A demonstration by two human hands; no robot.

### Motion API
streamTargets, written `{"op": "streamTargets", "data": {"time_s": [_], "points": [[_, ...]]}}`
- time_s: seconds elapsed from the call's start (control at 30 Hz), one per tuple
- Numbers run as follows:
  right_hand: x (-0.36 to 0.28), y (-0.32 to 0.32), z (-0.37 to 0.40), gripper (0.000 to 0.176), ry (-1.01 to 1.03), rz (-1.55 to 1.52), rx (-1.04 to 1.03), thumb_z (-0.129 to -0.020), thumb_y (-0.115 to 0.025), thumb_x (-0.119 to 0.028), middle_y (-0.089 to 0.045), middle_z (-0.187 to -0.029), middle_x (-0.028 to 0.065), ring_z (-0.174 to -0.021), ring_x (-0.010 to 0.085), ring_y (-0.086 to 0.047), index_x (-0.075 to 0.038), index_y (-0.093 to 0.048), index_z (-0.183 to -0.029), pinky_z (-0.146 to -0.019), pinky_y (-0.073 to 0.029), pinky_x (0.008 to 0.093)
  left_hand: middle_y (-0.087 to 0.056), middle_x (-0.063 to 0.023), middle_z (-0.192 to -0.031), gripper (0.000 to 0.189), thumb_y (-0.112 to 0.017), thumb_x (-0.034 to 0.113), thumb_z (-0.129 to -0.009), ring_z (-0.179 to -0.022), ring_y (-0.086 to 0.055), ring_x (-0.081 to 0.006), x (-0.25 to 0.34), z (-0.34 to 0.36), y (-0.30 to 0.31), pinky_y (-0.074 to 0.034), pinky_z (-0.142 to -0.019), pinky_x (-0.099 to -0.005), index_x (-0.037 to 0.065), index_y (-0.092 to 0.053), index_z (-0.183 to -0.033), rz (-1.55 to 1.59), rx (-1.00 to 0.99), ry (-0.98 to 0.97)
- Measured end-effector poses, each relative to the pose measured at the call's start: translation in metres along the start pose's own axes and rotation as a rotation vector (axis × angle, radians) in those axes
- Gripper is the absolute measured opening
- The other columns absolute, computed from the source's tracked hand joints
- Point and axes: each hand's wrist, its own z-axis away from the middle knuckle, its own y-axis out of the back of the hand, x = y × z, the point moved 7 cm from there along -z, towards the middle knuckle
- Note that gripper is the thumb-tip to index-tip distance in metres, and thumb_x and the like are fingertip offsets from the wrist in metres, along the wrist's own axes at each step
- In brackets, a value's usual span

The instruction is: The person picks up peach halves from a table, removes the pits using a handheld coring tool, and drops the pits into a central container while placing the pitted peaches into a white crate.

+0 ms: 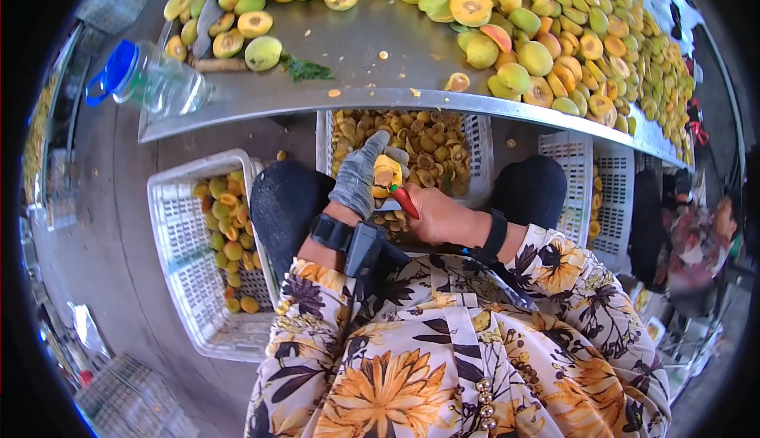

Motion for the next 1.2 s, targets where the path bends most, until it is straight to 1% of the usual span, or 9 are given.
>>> {"op": "streamTargets", "data": {"time_s": [0.03, 0.1, 0.23, 0.33, 0.5, 0.63, 0.8, 0.97, 1.2], "points": [[-0.010, 0.005, -0.001, 0.025, 0.002, 0.013, -0.026, -0.070, -0.051, -0.002, -0.055, -0.062, 0.0167, -0.043, 0.0261, -0.056, 0.002, -0.042, -0.094, -0.039, -0.043, 0.0344, -0.062, -0.0117, -0.065, 0.036, -0.056, 0.035, -0.085, -0.051, -0.059, -0.0204, -0.001, 0.001, -0.001, -0.050, -0.046, -0.0296, 0.000, -0.062, -0.078, -0.040, -0.047, 0.036], [-0.008, 0.002, -0.001, 0.027, -0.307, -0.230, -0.258, -0.071, -0.050, -0.003, -0.054, -0.062, 0.0160, -0.044, 0.0271, -0.056, 0.001, -0.041, -0.096, -0.040, -0.043, 0.0350, -0.061, -0.0106, -0.062, 0.042, -0.053, 0.040, -0.085, -0.052, -0.058, -0.0189, -0.001, 0.008, -0.006, -0.048, -0.047, -0.0290, 0.001, -0.063, -0.074, -0.137, -0.089, 0.119], [-0.015, 0.002, -0.007, 0.028, -0.223, -0.131, -0.250, -0.072, -0.049, -0.004, -0.053, -0.059, 0.0139, -0.041, 0.0253, -0.055, 0.000, -0.040, -0.098, -0.038, -0.042, 0.0346, -0.063, -0.0128, -0.070, 0.048, -0.057, 0.046, -0.081, -0.056, -0.061, -0.0191, 0.002, 0.002, 0.003, -0.051, -0.051, -0.0292, -0.002, -0.062, -0.077, -0.248, -0.132, 0.095], [-0.019, 0.006, -0.003, 0.024, -0.505, -0.275, -0.389, -0.072, -0.048, -0.003, -0.050, -0.055, 0.0100, -0.037, 0.0208, -0.051, 0.000, -0.041, -0.095, -0.035, -0.039, 0.0325, -0.063, -0.0118, -0.068, 0.049, -0.056, 0.048, -0.081, -0.055, -0.060, -0.0186, 0.009, 0.007, -0.001, -0.051, -0.053, -0.0289, 0.000, -0.063, -0.078, -0.202, -0.142, 0.110], [-0.020, 0.004, -0.010, 0.019, -0.586, -0.712, -0.300, -0.075, -0.045, 0.000, -0.045, -0.052, 0.0045, -0.034, 0.0128, -0.043, -0.002, -0.046, -0.093, -0.032, -0.035, 0.0268, -0.064, -0.0078, -0.080, 0.034, -0.055, 0.038, -0.085, -0.070, -0.061, -0.0166, 0.013, 0.000, 0.006, -0.052, -0.057, -0.0280, 0.005, -0.061, -0.090, 0.191, -0.054, -0.196], [-0.030, -0.007, -0.010, 0.004, -0.664, -0.704, -0.241, -0.074, -0.047, -0.001, -0.044, -0.052, 0.0043, -0.035, 0.0137, -0.043, -0.001, -0.046, -0.077, -0.033, -0.036, 0.0270, -0.063, -0.0086, -0.079, 0.027, -0.060, 0.031, -0.084, -0.064, -0.061, -0.0178, 0.017, 0.005, 0.010, -0.052, -0.053, -0.0287, 0.005, -0.060, -0.091, 0.105, 0.058, -0.297], [-0.021, -0.010, -0.010, 0.012, -0.496, -0.300, -0.165, -0.076, -0.049, -0.003, -0.048, -0.056, 0.0061, -0.038, 0.0148, -0.048, -0.001, -0.041, -0.085, -0.034, -0.037, 0.0293, -0.063, -0.0096, -0.077, 0.025, -0.061, 0.028, -0.083, -0.063, -0.062, -0.0210, 0.009, 0.007, 0.010, -0.053, -0.052, -0.0316, 0.005, -0.060, -0.092, 0.184, 0.034, -0.152], [-0.024, -0.001, -0.012, 0.022, -0.138, 0.092, -0.038, -0.074, -0.053, -0.004, -0.055, -0.063, 0.0240, -0.057, 0.0382, -0.058, 0.002, -0.041, -0.091, -0.051, -0.046, 0.0424, -0.063, -0.0073, -0.072, 0.021, -0.059, 0.025, -0.083, -0.062, -0.059, -0.0171, 0.011, 0.016, 0.004, -0.049, -0.056, -0.0270, 0.004, -0.063, -0.082, 0.224, 0.037, -0.078], [-0.023, 0.008, -0.013, 0.027, -0.132, 0.213, -0.138, -0.071, -0.055, -0.004, -0.055, -0.065, 0.0268, -0.066, 0.0435, -0.057, 0.003, -0.040, -0.093, -0.059, -0.046, 0.0470, -0.063, -0.0070, -0.073, 0.027, -0.055, 0.029, -0.085, -0.064, -0.059, -0.0173, 0.006, 0.015, 0.005, -0.048, -0.060, -0.0279, 0.004, -0.063, -0.081, 0.081, -0.010, 0.006]]}}
